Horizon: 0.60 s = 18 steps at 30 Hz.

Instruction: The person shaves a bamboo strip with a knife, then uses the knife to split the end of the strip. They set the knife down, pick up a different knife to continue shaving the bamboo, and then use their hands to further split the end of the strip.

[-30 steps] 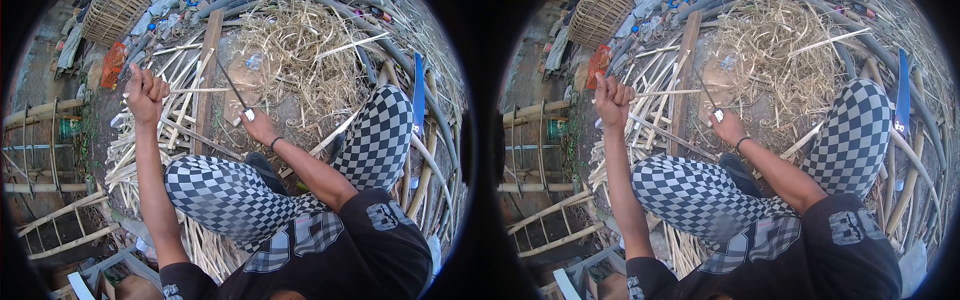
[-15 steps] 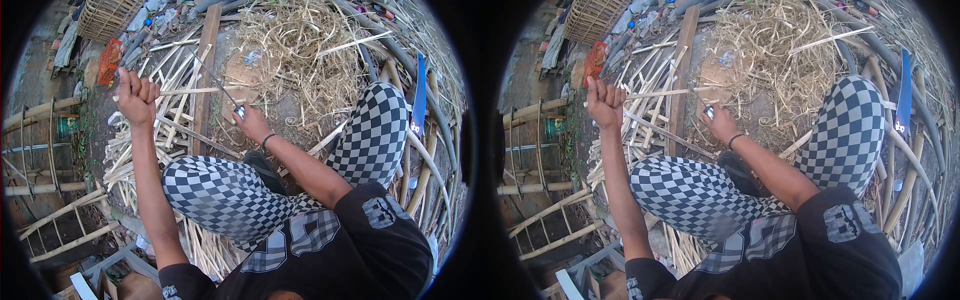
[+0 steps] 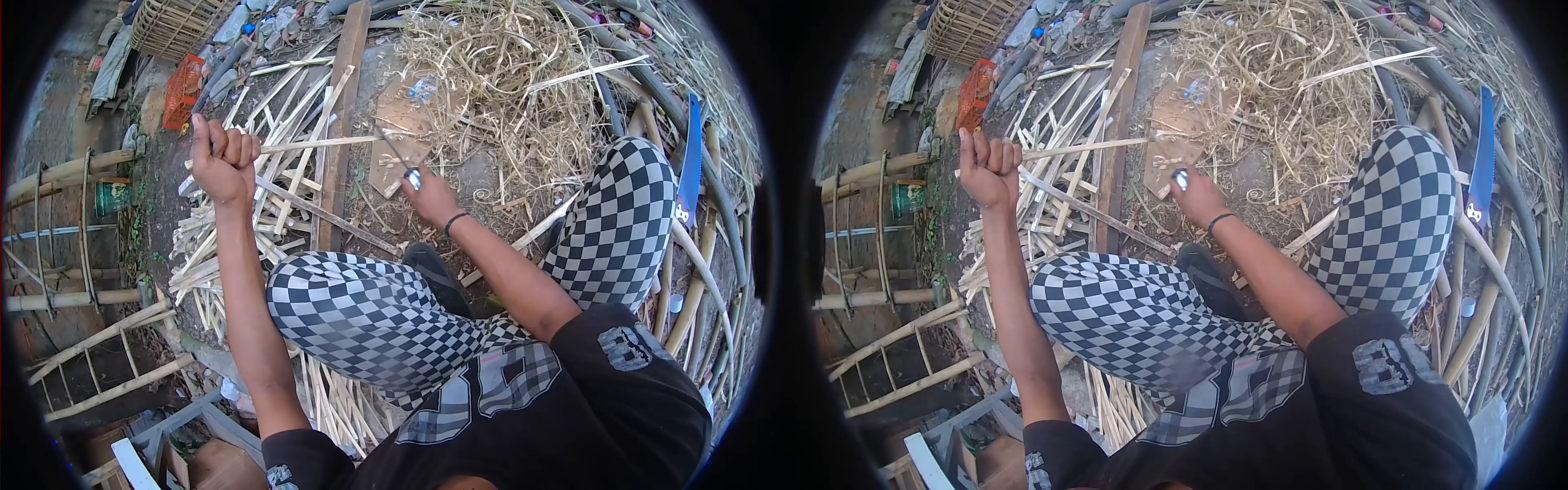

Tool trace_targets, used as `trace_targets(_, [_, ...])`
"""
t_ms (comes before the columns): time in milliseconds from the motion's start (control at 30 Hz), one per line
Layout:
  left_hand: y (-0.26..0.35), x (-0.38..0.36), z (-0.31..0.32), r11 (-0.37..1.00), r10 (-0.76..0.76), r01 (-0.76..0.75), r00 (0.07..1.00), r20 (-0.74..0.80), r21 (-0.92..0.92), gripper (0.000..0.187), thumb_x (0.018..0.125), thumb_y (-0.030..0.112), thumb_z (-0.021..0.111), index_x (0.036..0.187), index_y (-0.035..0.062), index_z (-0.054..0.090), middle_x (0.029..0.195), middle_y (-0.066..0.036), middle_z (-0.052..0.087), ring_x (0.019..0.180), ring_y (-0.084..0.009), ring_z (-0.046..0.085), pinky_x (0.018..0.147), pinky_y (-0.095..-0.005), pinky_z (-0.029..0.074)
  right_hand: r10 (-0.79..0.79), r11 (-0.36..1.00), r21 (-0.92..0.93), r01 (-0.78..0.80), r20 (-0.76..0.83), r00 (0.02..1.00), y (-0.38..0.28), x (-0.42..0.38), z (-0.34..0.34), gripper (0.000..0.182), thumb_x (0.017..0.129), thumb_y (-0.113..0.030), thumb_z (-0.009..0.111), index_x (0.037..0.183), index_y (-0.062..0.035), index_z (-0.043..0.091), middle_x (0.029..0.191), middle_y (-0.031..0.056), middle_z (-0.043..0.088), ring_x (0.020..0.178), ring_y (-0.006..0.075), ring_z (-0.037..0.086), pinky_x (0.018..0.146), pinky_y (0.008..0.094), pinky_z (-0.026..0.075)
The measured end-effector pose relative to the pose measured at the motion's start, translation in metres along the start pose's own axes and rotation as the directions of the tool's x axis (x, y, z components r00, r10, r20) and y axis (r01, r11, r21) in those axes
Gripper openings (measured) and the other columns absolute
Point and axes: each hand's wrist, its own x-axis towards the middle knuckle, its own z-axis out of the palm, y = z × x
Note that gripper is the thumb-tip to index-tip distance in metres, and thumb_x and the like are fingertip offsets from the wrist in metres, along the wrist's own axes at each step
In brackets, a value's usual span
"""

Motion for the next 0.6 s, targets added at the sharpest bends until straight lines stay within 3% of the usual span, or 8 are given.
trace_targets(100, [-0.002, -0.003, 0.009, 1.0, 0.013, -0.013, 1.0, -0.013, 0.02, 0.055, 0.106, 0.044, 0.035, 0.059, 0.0175, 0.025, 0.047, 0.005, 0.014, 0.044, -0.0104, 0.006, 0.047, -0.0304, 0.017, 0.069, 0.984, -0.168, -0.066, 0.015, 0.997, 0.011, 0.009, -0.015, 0.047, 0.093, -0.041, 0.058, 0.118, -0.0009, 0.057, 0.097, 0.0274, 0.068, 0.094, 0.0432, 0.066, 0.081, 0.0512, 0.053])
trace_targets(233, [-0.002, -0.001, 0.005, 1.0, 0.013, -0.014, 0.999, 0.049, 0.028, 0.053, 0.106, 0.041, 0.035, 0.059, 0.0173, 0.025, 0.048, 0.005, 0.013, 0.045, -0.0102, 0.007, 0.048, -0.0304, 0.017, 0.074, 0.99, -0.126, -0.064, 0.073, 0.995, -0.048, 0.006, -0.024, 0.046, 0.091, -0.039, 0.06, 0.114, 0.0007, 0.058, 0.098, 0.0278, 0.067, 0.097, 0.044, 0.065, 0.087, 0.0525, 0.051])
trace_targets(300, [-0.003, 0.0, 0.003, 1.0, 0.013, -0.013, 0.999, 0.036, 0.008, 0.053, 0.106, 0.041, 0.035, 0.06, 0.0173, 0.025, 0.048, 0.005, 0.013, 0.045, -0.01, 0.006, 0.048, -0.0303, 0.016, -0.148, 0.984, -0.096, 0.151, 0.037, 0.988, -0.082, -0.012, -0.036, 0.047, 0.092, -0.041, 0.06, 0.112, 0.0014, 0.058, 0.088, 0.0264, 0.068, 0.085, 0.0462, 0.066, 0.081, 0.052, 0.053])
trace_targets(333, [-0.002, -0.001, 0.004, 1.0, 0.014, -0.014, 0.999, 0.031, 0.014, 0.053, 0.106, 0.041, 0.035, 0.06, 0.0173, 0.025, 0.048, 0.005, 0.013, 0.045, -0.01, 0.006, 0.048, -0.0302, 0.016, -0.148, 0.983, -0.103, 0.151, 0.037, 0.988, -0.103, -0.023, -0.042, 0.047, 0.092, -0.041, 0.06, 0.112, 0.0014, 0.058, 0.088, 0.0264, 0.068, 0.085, 0.0462, 0.066, 0.081, 0.052, 0.053])
trace_targets(400, [-0.001, 0.0, 0.005, 1.0, 0.017, -0.017, 1.0, 0.016, 0.024, 0.053, 0.106, 0.042, 0.035, 0.06, 0.0174, 0.025, 0.048, 0.005, 0.013, 0.044, -0.0101, 0.006, 0.048, -0.0303, 0.016, -0.316, 0.948, -0.016, 0.318, 0.091, 0.945, -0.134, -0.04, -0.051, 0.044, 0.093, -0.04, 0.06, 0.11, 0.0002, 0.056, 0.081, 0.0237, 0.068, 0.077, 0.046, 0.066, 0.075, 0.0513, 0.054])
trace_targets(500, [0.0, 0.001, 0.008, 1.0, 0.017, -0.017, 0.999, 0.027, 0.002, 0.053, 0.106, 0.042, 0.035, 0.06, 0.0176, 0.025, 0.048, 0.006, 0.013, 0.044, -0.01, 0.006, 0.047, -0.0304, 0.016, -0.442, 0.896, 0.064, 0.44, 0.011, 0.897, -0.112, -0.028, -0.029, 0.042, 0.093, -0.04, 0.06, 0.107, -0.001, 0.054, 0.077, 0.0242, 0.067, 0.071, 0.0458, 0.066, 0.07, 0.0521, 0.053])
trace_targets(533, [0.001, 0.0, 0.009, 1.0, 0.018, -0.018, 1.0, 0.023, 0.005, 0.053, 0.106, 0.042, 0.035, 0.06, 0.0176, 0.025, 0.048, 0.006, 0.013, 0.044, -0.01, 0.006, 0.047, -0.0304, 0.016, -0.45, 0.887, 0.092, 0.452, -0.044, 0.892, -0.093, -0.025, -0.021, 0.043, 0.093, -0.04, 0.06, 0.108, -0.0004, 0.053, 0.077, 0.0258, 0.066, 0.073, 0.0461, 0.066, 0.071, 0.0525, 0.053])
trace_targets(600, [0.003, -0.002, 0.011, 1.0, -0.002, 0.002, 1.0, 0.007, 0.018, 0.053, 0.106, 0.042, 0.036, 0.059, 0.0178, 0.025, 0.048, 0.006, 0.013, 0.045, -0.01, 0.006, 0.047, -0.0304, 0.016, -0.21, 0.978, -0.017, 0.21, -0.019, 0.977, -0.048, -0.014, 0.002, 0.046, 0.093, -0.041, 0.06, 0.112, 0.0007, 0.054, 0.08, 0.0272, 0.067, 0.078, 0.046, 0.067, 0.075, 0.0527, 0.053])
